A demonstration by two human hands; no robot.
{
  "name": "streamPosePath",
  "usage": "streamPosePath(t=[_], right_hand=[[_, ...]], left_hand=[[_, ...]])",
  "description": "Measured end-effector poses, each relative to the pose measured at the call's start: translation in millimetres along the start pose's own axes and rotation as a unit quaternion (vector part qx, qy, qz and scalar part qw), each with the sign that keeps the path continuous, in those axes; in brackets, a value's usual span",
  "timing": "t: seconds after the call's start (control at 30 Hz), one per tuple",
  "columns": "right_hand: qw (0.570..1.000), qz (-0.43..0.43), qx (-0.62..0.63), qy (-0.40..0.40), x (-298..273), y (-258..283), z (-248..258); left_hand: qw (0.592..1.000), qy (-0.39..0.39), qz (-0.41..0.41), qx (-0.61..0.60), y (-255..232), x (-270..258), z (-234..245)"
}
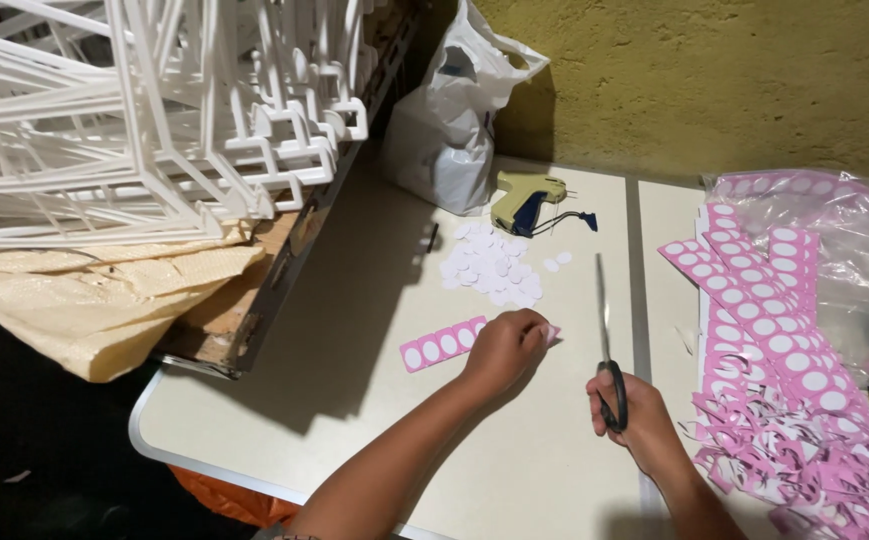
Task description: Cutting circular shapes out of fabric strips using a pair of scissors.
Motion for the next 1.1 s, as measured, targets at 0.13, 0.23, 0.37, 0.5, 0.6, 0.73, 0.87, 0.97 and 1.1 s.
streamPosePath(t=[0.13,0.23,0.37,0.5,0.6,0.73,0.87,0.97,1.1], right_hand=[[0.996,0.072,-0.036,-0.046,8,-20,-3],[0.992,0.098,0.064,-0.042,14,-37,0],[0.991,0.116,0.025,-0.063,11,-32,-5],[0.99,0.117,0.011,-0.072,12,-40,-1],[0.99,0.113,-0.005,-0.08,11,-39,-2],[0.992,0.092,-0.003,-0.089,10,-35,-5],[0.992,0.071,-0.047,-0.089,7,-24,-12],[0.995,0.056,-0.034,-0.08,3,-20,-15],[0.998,0.053,-0.005,-0.045,1,-25,-16]], left_hand=[[0.972,0.023,0.102,-0.213,39,20,-20],[0.98,-0.012,0.089,-0.177,45,21,-24],[0.971,-0.004,0.061,-0.23,61,28,-32],[0.952,0.01,0.061,-0.299,66,34,-33],[0.952,0.018,0.066,-0.298,69,36,-34],[0.945,0.035,0.079,-0.314,64,35,-31],[0.919,0.063,0.086,-0.381,70,40,-35],[0.898,0.077,0.082,-0.425,75,42,-35],[0.846,0.076,0.098,-0.518,80,47,-33]])
Point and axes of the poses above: each hand's wrist, its own x-axis towards the middle knuckle, its own z-axis out of the back of the hand, y = z × x, the point moved 2 cm from there along x, towards the middle knuckle, and after that the axes turned 11 degrees about z, right-handed, at the moved point
